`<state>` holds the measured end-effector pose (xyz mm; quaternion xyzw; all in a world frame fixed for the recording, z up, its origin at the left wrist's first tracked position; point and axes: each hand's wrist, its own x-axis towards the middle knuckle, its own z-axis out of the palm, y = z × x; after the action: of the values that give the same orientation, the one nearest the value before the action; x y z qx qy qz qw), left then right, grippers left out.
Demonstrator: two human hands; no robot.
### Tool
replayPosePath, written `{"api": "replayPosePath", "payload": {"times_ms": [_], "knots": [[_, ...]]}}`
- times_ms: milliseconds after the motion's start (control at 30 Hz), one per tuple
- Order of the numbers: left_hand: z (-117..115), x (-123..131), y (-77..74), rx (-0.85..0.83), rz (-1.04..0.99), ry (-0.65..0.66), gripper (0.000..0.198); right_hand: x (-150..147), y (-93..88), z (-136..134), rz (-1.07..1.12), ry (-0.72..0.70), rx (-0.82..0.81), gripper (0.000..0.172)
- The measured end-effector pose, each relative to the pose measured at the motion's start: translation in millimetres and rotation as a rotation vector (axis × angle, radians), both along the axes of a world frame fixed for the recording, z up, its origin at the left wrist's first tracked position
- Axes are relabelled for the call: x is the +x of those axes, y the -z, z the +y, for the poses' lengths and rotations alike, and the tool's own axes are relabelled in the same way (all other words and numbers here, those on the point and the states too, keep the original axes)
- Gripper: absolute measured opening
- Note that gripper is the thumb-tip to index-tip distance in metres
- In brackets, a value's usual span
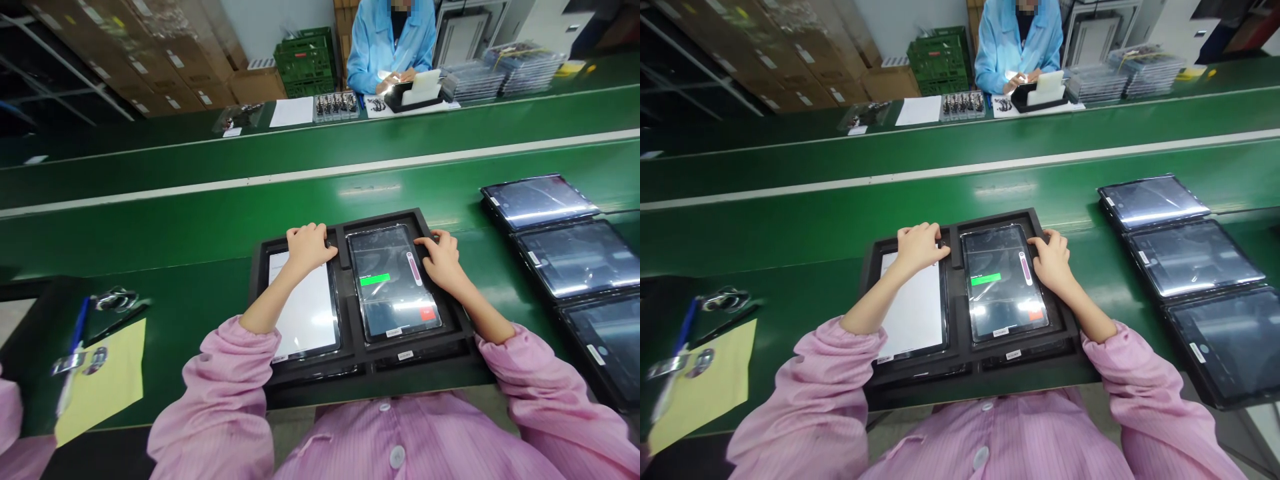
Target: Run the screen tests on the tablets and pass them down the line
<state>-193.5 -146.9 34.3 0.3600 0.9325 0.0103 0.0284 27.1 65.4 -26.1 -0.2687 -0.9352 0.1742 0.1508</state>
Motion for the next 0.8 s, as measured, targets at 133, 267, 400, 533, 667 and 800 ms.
{"api": "replayPosePath", "payload": {"times_ms": [133,267,400,533,667,800], "knots": [[-0.1,-0.1,0.5,-0.002,0.002,0.001,0.019,0.3,-4.7,-5.7,-0.017,-0.008,0.041,0.049],[-0.3,-0.9,1.0,-0.009,0.002,0.003,0.018,0.3,-7.6,-9.1,-0.02,0.005,0.07,0.042],[-0.4,-1.4,1.6,-0.005,-0.001,0.004,0.018,2.0,-8.5,-11.9,-0.002,0.024,0.12,0.038],[-0.2,-0.5,1.2,-0.002,-0.007,-0.002,0.018,3.4,-4.7,-10.2,0.045,0.016,0.105,0.035],[0.1,-0.5,0.8,-0.025,-0.002,-0.008,0.017,0.5,7.2,3.6,0.166,-0.036,-0.009,0.035],[0.5,-0.4,-1.4,-0.034,0.014,0.01,0.019,12.0,28.4,31.3,0.39,-0.006,-0.073,0.042]]}}
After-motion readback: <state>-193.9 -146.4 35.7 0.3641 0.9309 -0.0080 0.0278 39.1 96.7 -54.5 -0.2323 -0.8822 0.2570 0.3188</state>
